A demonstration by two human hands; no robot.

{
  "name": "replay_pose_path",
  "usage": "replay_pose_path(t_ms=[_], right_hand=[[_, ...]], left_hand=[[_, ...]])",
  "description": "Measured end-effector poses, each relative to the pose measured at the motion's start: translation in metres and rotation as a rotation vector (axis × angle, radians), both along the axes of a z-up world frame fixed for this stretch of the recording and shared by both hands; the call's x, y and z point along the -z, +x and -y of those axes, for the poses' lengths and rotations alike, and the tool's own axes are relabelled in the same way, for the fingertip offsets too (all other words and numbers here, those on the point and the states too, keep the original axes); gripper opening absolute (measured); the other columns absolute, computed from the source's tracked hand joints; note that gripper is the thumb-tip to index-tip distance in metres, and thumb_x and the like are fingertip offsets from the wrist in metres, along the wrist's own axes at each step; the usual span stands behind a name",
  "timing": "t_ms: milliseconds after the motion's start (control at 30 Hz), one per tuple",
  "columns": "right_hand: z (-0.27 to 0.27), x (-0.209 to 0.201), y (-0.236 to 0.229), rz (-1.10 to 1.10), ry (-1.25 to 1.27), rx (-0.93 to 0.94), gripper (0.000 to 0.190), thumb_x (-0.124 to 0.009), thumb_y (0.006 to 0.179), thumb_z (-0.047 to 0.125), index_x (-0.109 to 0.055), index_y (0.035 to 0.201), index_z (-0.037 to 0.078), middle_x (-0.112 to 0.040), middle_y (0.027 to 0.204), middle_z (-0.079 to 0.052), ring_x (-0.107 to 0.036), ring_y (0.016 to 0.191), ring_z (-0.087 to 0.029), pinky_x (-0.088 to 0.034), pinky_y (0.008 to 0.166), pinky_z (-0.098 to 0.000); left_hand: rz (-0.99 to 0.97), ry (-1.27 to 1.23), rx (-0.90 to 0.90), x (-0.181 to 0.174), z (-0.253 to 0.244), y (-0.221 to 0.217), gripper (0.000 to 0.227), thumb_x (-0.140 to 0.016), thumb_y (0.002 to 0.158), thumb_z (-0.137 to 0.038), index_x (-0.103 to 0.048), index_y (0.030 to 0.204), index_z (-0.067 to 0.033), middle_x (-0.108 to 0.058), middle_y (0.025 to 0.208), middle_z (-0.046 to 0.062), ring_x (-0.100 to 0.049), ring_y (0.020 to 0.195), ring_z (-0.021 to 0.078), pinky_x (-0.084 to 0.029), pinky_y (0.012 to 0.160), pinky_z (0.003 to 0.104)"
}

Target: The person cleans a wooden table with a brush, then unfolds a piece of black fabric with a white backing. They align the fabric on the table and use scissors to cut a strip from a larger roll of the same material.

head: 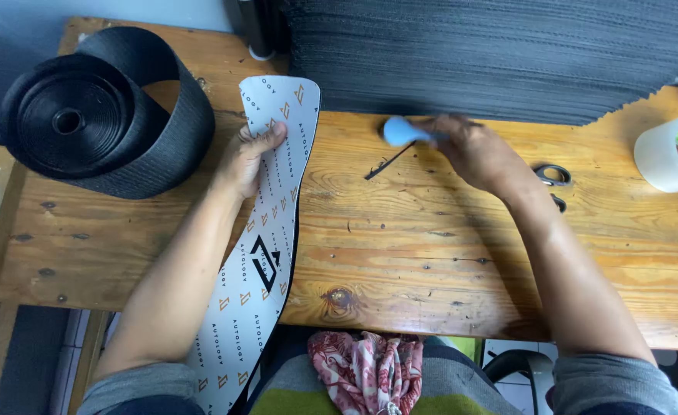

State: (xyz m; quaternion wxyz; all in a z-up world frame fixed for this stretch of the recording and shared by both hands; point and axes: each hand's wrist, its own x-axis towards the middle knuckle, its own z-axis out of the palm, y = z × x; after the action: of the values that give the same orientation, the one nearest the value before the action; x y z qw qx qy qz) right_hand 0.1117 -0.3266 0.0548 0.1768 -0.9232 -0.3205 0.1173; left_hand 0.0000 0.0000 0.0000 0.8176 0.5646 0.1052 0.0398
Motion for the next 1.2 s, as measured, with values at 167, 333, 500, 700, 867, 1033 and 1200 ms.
replay_pose_path(t_ms=[167, 333, 500, 700, 867, 1033, 1200], right_hand=[[0.006, -0.064, -0.034, -0.355, -0.019, 0.084, 0.026, -0.06, 0.099, 0.02, -0.072, 0.123, 0.018, -0.075, 0.114, -0.02, -0.068, 0.113, -0.044, -0.051, 0.099, -0.055], [0.01, -0.022, -0.026, -0.155, 0.144, 0.075, 0.031, -0.063, 0.101, 0.015, -0.067, 0.131, 0.014, -0.071, 0.11, -0.025, -0.064, 0.11, -0.05, -0.051, 0.093, -0.0576], [-0.015, -0.013, -0.052, -0.274, -0.061, 0.013, 0.052, -0.07, 0.093, 0.028, -0.054, 0.141, 0.034, -0.071, 0.125, -0.008, -0.064, 0.122, -0.031, -0.048, 0.11, -0.0457], [0.012, -0.072, -0.089, -0.7, 0.067, -0.152, 0.037, -0.063, 0.095, 0.024, -0.076, 0.13, 0.022, -0.085, 0.099, -0.018, -0.078, 0.095, -0.036, -0.055, 0.1, -0.0558], [-0.003, -0.066, -0.098, -0.486, 0.048, -0.014, 0.023, -0.061, 0.102, 0.026, -0.069, 0.122, 0.019, -0.075, 0.098, -0.011, -0.074, 0.091, -0.028, -0.055, 0.088, -0.0462], [0.004, -0.075, -0.126, -0.922, -0.295, -0.33, 0.034, -0.06, 0.099, 0.021, -0.077, 0.128, 0.019, -0.082, 0.113, -0.012, -0.078, 0.099, -0.033, -0.053, 0.104, -0.0505], [0.051, 0.016, -0.083, -0.054, 0.005, -0.049, 0.045, -0.057, 0.1, 0.012, -0.057, 0.145, 0.008, -0.075, 0.103, -0.026, -0.073, 0.088, -0.045, -0.058, 0.075, -0.0561]], left_hand=[[0.019, 0.024, 0.011, -0.009, -0.002, -0.005, 0.03, -0.084, 0.087, -0.039, -0.064, 0.096, -0.0175, -0.067, 0.086, 0.005, -0.068, 0.092, 0.0252, -0.055, 0.093, 0.043], [0.002, 0.031, -0.005, -0.016, 0.002, -0.007, 0.033, -0.085, 0.086, -0.04, -0.065, 0.099, -0.0176, -0.068, 0.088, 0.004, -0.068, 0.093, 0.0246, -0.055, 0.093, 0.044], [0.004, 0.105, -0.058, -0.016, 0.007, -0.009, 0.039, -0.084, 0.087, -0.045, -0.065, 0.103, -0.0148, -0.067, 0.098, 0.007, -0.065, 0.107, 0.0304, -0.047, 0.103, 0.049], [-0.017, 0.115, -0.047, -0.013, 0.009, -0.015, 0.038, -0.083, 0.087, -0.046, -0.065, 0.103, -0.0169, -0.068, 0.097, 0.005, -0.066, 0.105, 0.028, -0.047, 0.103, 0.048], [0.013, 0.16, -0.019, -0.017, 0.012, -0.016, 0.052, -0.081, 0.089, -0.05, -0.063, 0.12, -0.0124, -0.063, 0.127, 0.014, -0.047, 0.136, 0.0406, -0.025, 0.118, 0.061], [-0.004, 0.212, 0.065, -0.023, 0.012, -0.02, 0.058, -0.077, 0.091, -0.051, -0.06, 0.126, -0.0084, -0.056, 0.135, 0.016, -0.039, 0.143, 0.0412, -0.018, 0.122, 0.063], [0.004, 0.122, -0.013, -0.009, 0.012, -0.014, 0.046, -0.08, 0.09, -0.046, -0.064, 0.118, -0.0141, -0.063, 0.123, 0.012, -0.048, 0.133, 0.038, -0.029, 0.116, 0.06]])
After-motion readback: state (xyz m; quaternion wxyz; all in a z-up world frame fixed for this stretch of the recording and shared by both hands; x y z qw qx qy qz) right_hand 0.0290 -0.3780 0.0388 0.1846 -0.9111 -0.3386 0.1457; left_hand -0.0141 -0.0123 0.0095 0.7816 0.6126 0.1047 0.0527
